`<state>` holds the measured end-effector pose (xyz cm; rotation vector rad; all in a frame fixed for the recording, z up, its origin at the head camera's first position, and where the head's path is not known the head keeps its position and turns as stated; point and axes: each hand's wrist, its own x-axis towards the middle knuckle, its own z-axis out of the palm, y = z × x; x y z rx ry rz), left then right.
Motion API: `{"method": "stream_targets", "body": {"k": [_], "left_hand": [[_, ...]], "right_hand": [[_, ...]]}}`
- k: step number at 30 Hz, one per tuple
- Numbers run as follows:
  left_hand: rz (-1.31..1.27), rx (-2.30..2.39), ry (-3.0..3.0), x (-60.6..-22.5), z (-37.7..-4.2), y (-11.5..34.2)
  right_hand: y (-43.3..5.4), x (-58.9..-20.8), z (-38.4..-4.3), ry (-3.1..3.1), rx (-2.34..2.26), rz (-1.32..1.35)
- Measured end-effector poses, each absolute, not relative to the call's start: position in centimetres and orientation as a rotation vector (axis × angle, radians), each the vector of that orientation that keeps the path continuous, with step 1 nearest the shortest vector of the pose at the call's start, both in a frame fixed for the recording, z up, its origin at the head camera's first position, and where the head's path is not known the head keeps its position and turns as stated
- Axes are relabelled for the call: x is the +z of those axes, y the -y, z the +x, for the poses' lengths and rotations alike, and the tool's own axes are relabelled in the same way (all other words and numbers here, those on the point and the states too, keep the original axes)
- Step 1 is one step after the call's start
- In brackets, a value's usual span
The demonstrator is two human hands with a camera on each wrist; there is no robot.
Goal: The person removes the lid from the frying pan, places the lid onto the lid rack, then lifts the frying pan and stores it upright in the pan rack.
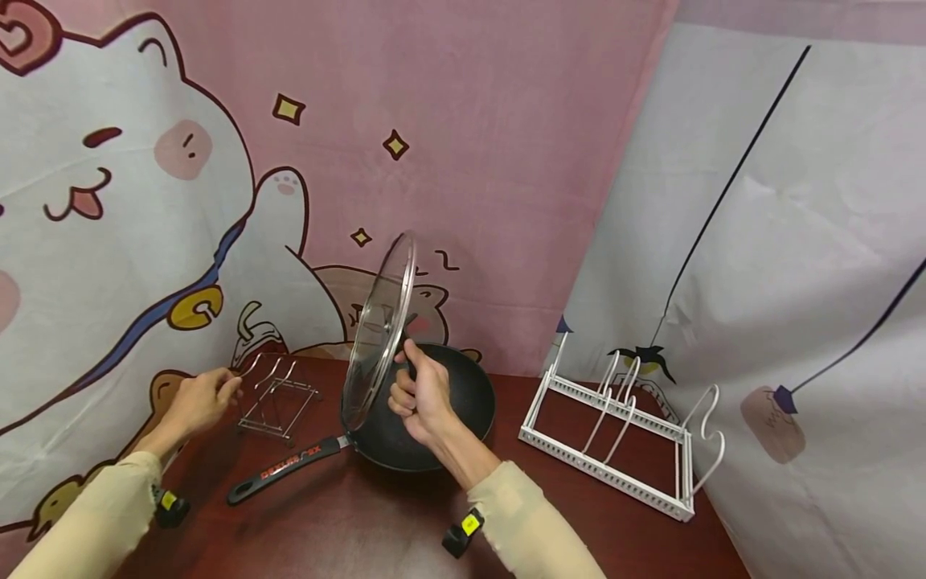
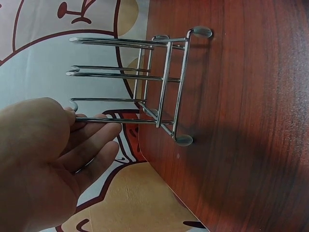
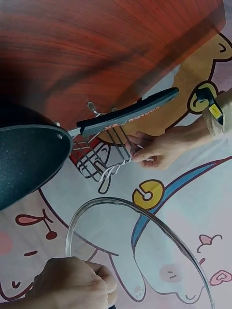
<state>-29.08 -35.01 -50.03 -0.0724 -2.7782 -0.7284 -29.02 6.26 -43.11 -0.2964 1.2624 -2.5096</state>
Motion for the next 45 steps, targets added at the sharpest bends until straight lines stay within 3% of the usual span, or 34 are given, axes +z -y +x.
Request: {"method": "stream_targets", "body": {"k": [45], "left_hand": [[-0.128,-0.735,2.765,-50.3,-29.2,35.3]], "right_hand": [[-0.7,-42.8,-27.8,-1.141,-2.509,-0.179]]}}
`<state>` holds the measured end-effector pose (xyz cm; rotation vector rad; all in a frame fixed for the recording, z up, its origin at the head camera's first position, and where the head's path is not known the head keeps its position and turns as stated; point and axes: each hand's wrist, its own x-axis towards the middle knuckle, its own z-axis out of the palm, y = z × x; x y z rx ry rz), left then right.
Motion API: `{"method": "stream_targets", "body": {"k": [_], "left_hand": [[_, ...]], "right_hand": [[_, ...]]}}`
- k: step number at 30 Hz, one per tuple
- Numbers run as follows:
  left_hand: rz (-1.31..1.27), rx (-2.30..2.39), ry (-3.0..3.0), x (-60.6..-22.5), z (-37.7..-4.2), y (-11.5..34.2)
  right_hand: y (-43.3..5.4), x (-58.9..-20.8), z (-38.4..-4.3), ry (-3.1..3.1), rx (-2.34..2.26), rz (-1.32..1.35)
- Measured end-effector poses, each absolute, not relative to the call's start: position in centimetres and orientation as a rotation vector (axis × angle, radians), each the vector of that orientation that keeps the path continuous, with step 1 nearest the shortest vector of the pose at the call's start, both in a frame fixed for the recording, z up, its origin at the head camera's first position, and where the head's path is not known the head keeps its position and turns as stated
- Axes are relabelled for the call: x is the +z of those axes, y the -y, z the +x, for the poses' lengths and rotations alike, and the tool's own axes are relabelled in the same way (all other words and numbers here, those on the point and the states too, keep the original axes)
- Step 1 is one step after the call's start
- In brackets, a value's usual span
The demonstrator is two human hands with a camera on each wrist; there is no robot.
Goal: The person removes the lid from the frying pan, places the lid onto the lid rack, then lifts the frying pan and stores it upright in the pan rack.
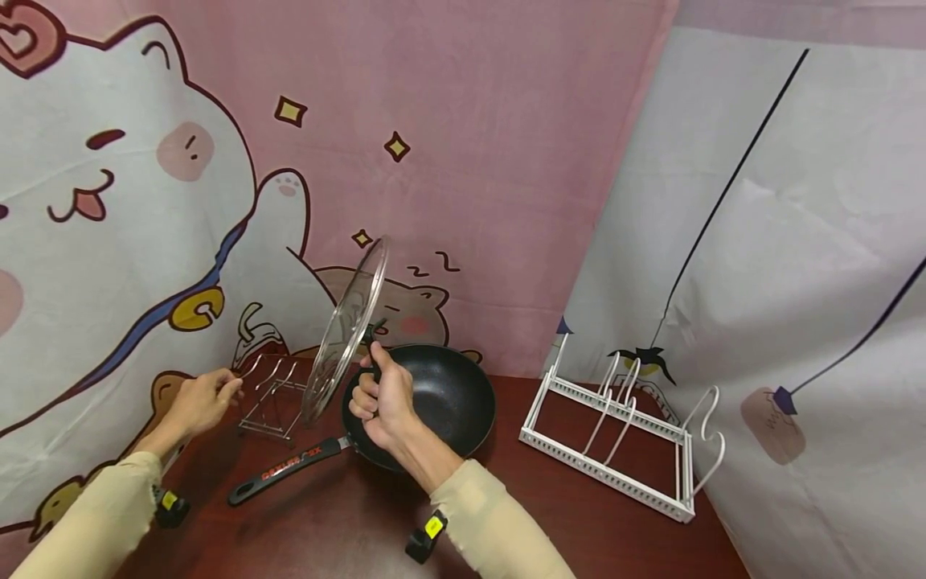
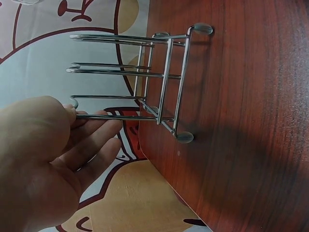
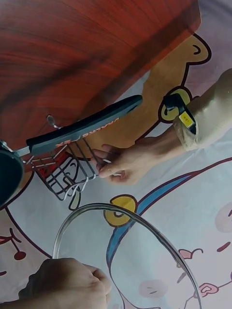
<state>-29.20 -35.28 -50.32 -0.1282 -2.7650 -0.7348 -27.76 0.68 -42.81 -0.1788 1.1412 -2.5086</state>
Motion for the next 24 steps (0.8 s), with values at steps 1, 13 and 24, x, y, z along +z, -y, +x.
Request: {"method": "stream_targets", "body": {"k": [1,13,24], "left_hand": [[-0.127,-0.737,2.768,-50.3,-29.2,35.3],[-0.121,-0.736,2.780,-50.1,-29.1,35.4],[-0.115,-0.735,2.786,-50.0,-29.0,35.4]], "right_hand": [[-0.6,-42.8,-27.7,-1.135,-2.509,-0.178],[1.0,-42.8,-27.7,-1.138,-2.535,-0.129],[2.7,-42.6,-27.6,-1.162,-2.534,-0.108]]}}
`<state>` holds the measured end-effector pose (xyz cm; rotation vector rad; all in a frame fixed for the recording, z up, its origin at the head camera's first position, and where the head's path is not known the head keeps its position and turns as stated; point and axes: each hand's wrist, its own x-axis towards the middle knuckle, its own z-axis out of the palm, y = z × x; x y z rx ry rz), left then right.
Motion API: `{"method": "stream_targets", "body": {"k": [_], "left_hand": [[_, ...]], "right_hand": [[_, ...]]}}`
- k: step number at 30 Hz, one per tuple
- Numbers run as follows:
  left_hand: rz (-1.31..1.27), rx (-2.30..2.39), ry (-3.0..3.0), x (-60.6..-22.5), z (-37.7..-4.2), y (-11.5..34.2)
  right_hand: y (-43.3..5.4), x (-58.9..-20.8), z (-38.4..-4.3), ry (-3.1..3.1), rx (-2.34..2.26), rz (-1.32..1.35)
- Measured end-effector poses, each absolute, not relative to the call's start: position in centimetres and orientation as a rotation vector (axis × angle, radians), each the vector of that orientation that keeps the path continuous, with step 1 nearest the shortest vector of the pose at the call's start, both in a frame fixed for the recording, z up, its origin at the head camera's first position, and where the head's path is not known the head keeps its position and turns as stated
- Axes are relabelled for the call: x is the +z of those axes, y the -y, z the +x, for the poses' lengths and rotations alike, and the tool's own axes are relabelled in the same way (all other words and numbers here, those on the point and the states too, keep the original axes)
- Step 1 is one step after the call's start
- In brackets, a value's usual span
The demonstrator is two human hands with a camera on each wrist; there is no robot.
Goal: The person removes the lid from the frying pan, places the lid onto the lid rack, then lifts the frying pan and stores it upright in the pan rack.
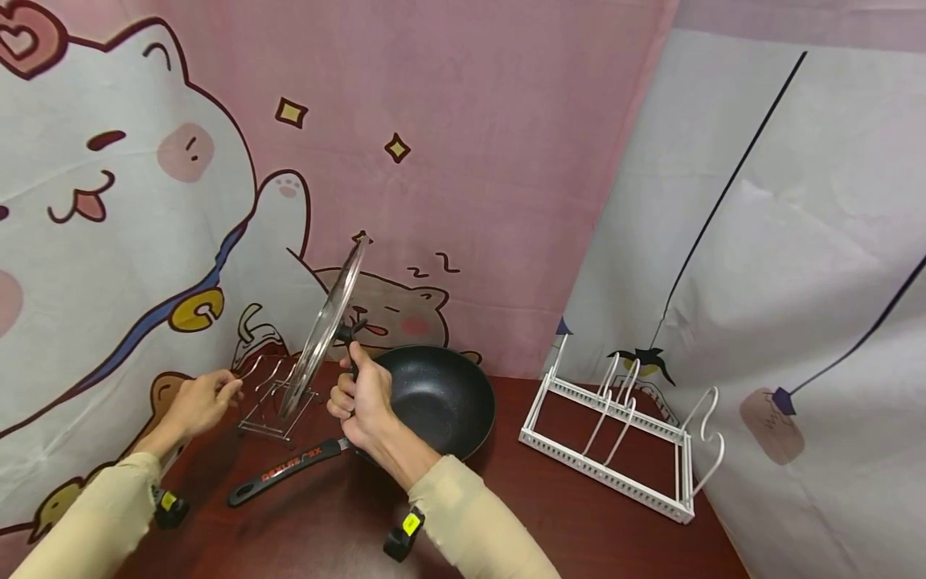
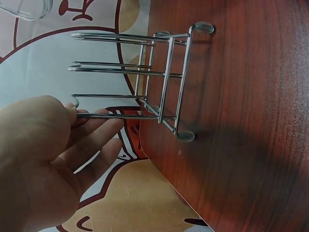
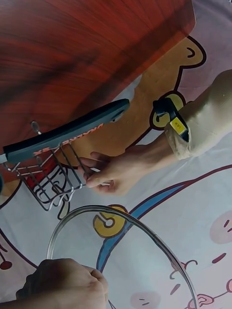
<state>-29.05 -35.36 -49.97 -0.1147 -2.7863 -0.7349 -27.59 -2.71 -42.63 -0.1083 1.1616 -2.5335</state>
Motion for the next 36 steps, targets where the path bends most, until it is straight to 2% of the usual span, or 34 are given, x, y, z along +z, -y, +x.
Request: {"method": "stream_targets", "body": {"k": [36], "left_hand": [[-0.119,-0.728,2.778,-50.1,-29.2,35.4]], "right_hand": [[7.6,-42.4,-27.5,-1.184,-2.551,-0.020]]}}
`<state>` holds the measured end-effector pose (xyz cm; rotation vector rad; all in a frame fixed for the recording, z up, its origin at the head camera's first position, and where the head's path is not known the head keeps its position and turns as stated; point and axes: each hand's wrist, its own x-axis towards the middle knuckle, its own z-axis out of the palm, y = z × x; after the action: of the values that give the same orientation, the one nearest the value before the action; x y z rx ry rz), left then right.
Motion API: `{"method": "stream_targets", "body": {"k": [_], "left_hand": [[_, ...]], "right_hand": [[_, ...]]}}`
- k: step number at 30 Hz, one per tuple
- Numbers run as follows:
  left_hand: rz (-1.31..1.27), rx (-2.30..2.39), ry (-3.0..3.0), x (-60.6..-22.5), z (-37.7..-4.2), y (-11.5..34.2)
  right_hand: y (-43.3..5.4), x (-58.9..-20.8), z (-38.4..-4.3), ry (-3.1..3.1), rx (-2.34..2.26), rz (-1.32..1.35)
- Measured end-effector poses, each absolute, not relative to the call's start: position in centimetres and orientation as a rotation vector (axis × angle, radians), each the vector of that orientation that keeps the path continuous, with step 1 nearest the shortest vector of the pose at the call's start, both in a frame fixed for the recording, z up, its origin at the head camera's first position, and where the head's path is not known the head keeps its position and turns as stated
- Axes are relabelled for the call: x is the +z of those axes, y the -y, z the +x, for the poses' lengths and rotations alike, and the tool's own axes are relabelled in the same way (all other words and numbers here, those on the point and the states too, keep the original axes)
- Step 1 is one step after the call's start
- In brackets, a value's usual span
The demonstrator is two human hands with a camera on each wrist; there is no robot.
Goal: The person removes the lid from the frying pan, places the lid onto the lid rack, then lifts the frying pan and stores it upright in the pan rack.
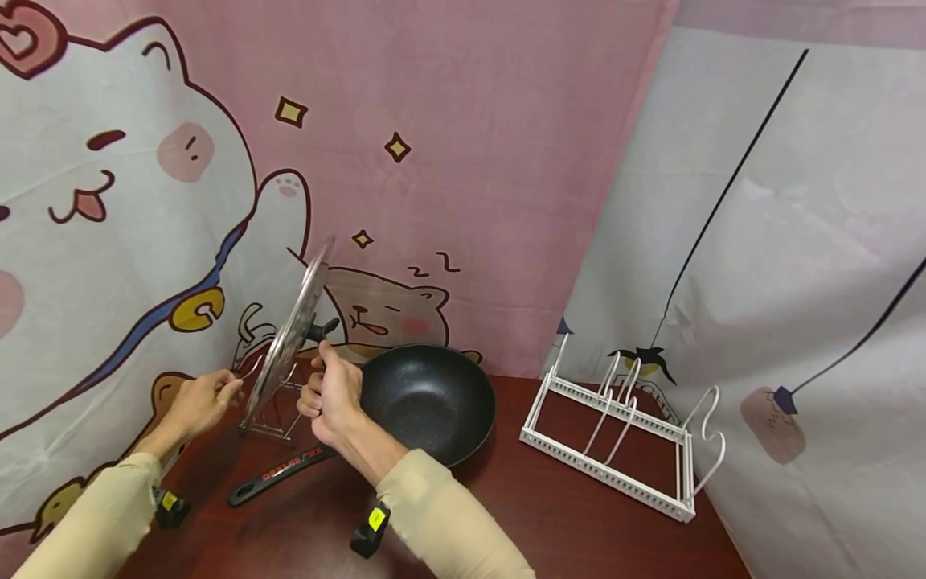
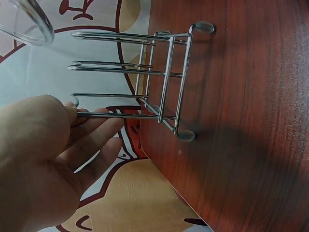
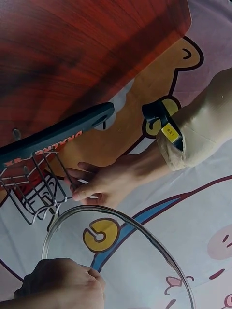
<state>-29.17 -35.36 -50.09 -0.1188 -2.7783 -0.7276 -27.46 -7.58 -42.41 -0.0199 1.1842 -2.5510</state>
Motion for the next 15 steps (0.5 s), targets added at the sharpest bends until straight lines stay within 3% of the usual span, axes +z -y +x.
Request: {"method": "stream_targets", "body": {"k": [15], "left_hand": [[-0.109,-0.723,2.813,-49.81,-29.07,35.50]], "right_hand": [[8.52,-43.24,-27.86,-1.215,-2.539,0.014]]}}
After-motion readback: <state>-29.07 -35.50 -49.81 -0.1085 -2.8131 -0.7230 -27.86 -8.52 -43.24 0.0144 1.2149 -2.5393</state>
